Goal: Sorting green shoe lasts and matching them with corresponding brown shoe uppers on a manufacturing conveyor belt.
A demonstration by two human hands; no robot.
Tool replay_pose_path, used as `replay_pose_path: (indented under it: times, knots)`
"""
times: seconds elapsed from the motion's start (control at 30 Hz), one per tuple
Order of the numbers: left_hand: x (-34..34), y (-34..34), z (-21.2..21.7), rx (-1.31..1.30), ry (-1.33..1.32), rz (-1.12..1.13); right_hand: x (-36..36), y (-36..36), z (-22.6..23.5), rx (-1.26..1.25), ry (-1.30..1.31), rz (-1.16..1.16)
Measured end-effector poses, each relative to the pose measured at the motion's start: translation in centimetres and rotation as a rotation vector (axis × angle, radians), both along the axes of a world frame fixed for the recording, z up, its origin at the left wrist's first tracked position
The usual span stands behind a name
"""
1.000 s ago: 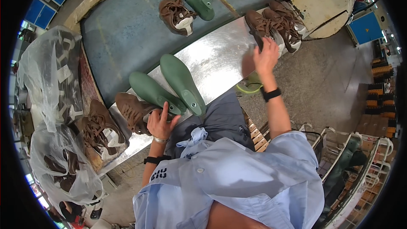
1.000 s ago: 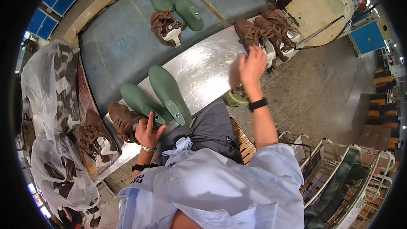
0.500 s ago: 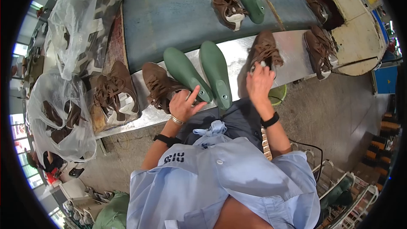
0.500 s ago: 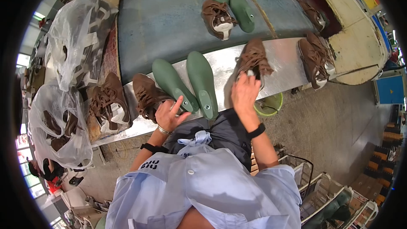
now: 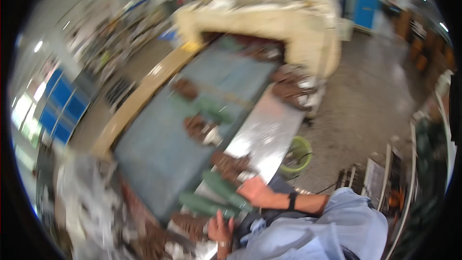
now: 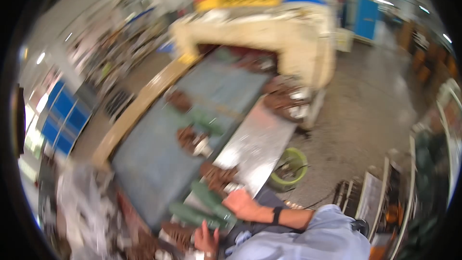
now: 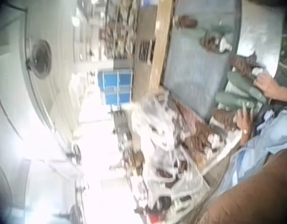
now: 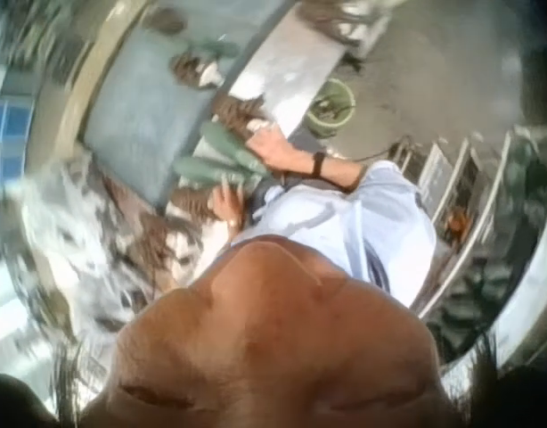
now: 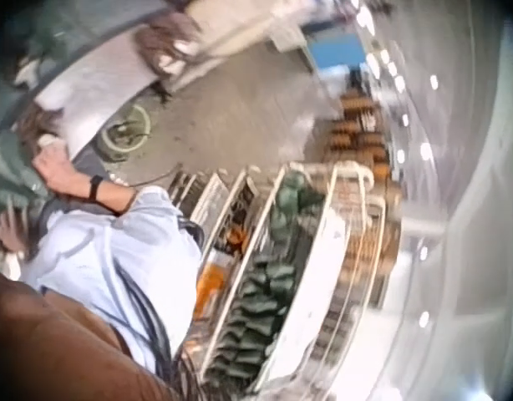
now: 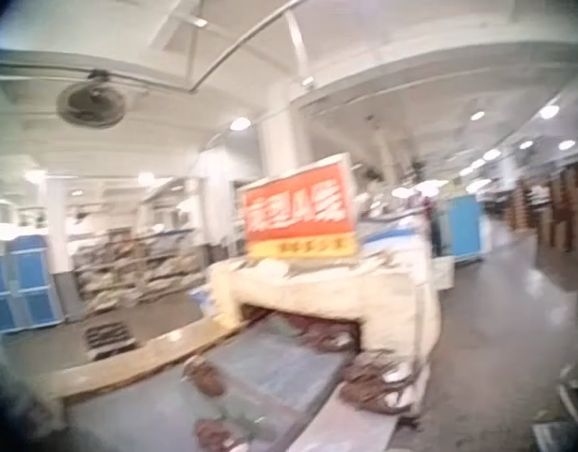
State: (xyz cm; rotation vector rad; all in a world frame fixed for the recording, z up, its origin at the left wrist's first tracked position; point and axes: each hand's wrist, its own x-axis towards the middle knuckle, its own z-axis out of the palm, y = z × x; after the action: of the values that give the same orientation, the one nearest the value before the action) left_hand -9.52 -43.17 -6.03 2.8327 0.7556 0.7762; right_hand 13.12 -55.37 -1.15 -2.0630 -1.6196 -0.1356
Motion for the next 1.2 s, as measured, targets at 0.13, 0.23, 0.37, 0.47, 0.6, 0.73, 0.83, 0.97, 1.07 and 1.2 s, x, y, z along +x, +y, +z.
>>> replay_pose_path:
  times: [0.13, 0.23, 0.37, 0.47, 0.6, 0.73, 0.83, 0.97, 1.07, 1.2]
  knots:
    - [0.0, 0.1, 0.9, 0.040, 0.050, 0.027, 0.1, -0.1, -2.5, 0.254, -0.066, 0.027]
    - [0.9, 0.6, 1.5, 0.028, 0.119, 0.040, 0.4, -0.3, -3.1, 0.339, -0.114, -0.018]
    - [0.7, -0.2, 3.0, 0.106, 0.052, 0.041, -0.2, -0.3, -3.2, 0.325, -0.100, -0.001]
    - [0.0, -0.3, 2.0, 0.120, -0.007, 0.053, -0.5, 0.0, -3.3, 0.357, -0.126, 0.024]
    - [1.2, -0.3, 2.6, -0.029, 0.076, 0.024, 0.5, 0.1, -2.7, 0.252, -0.128, 0.019]
    - [3.1, 0.8, 1.2, 0.081, -0.058, 0.001, 1.9, -0.7, 0.0, 0.283, -0.043, 0.059]
    - [2.1, 0.5, 1.7, 0.094, -0.081, 0.026, 1.8, -2.1, 1.1, 0.495, 0.290, -0.112]
    - [1.4, 0.3, 2.1, 0.042, -0.051, 0.042, 3.8, -3.2, -0.4, 0.451, 0.534, -0.536]
    - [0.8, 0.2, 1.8, 0.049, -0.055, 0.032, 3.5, -3.3, -0.4, 0.375, 0.742, -0.500]
    - [1.5, 0.1, 2.0, 0.043, -0.084, -0.001, 2.3, -2.4, -0.4, 0.204, 0.579, -0.345]
